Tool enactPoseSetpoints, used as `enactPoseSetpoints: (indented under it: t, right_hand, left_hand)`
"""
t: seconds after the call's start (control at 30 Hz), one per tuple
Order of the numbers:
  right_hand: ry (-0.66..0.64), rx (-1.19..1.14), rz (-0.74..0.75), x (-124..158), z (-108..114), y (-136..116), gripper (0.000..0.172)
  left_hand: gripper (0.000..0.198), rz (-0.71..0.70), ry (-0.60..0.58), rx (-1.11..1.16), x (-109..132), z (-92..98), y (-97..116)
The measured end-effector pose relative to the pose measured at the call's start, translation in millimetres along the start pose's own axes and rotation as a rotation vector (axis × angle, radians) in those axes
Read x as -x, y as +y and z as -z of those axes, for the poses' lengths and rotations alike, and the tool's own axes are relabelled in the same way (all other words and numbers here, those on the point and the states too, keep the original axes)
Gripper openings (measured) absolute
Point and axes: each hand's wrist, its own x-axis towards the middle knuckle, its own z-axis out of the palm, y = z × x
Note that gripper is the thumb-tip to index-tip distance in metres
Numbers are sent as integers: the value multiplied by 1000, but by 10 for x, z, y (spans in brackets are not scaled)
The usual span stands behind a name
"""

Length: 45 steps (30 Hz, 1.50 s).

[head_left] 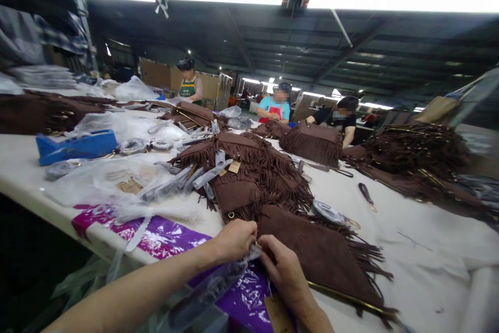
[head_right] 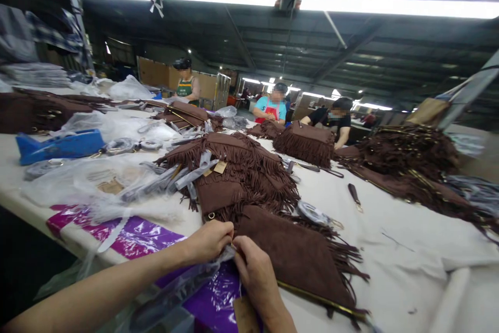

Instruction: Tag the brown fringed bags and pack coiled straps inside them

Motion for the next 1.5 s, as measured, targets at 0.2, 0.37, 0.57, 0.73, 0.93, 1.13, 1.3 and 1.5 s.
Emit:
enactPoseSetpoints:
  t: [0.2,0.37,0.57,0.73,0.93,1.13,1.3,1.5]
  right_hand:
    - [-78,-362,-273,-129,129,-28,20]
    - [-45,-530,-431,-275,98,-35,29]
    - [24,-321,-214,-325,39,-49,23]
    - [81,-299,-186,-283,6,-2,28]
    - [148,-295,-223,-240,-57,22,32]
    - [187,-277,-172,-207,-126,181,36]
    - [140,-286,-119,-275,-214,504,43]
    - [271,-425,-173,-256,-364,611,57]
  left_hand:
    - [17,5,111,72,-34,246,-16]
    - [14,-58,146,110,-53,268,65]
    - [12,-86,195,239,-127,181,100]
    - [10,58,122,624,-160,38,-14]
    - [16,85,34,582,-96,-98,-120]
    - [14,91,209,457,-75,-183,-45]
    - [11,102,220,587,-157,-252,-94]
    - [13,240,179,921,-222,-298,-206]
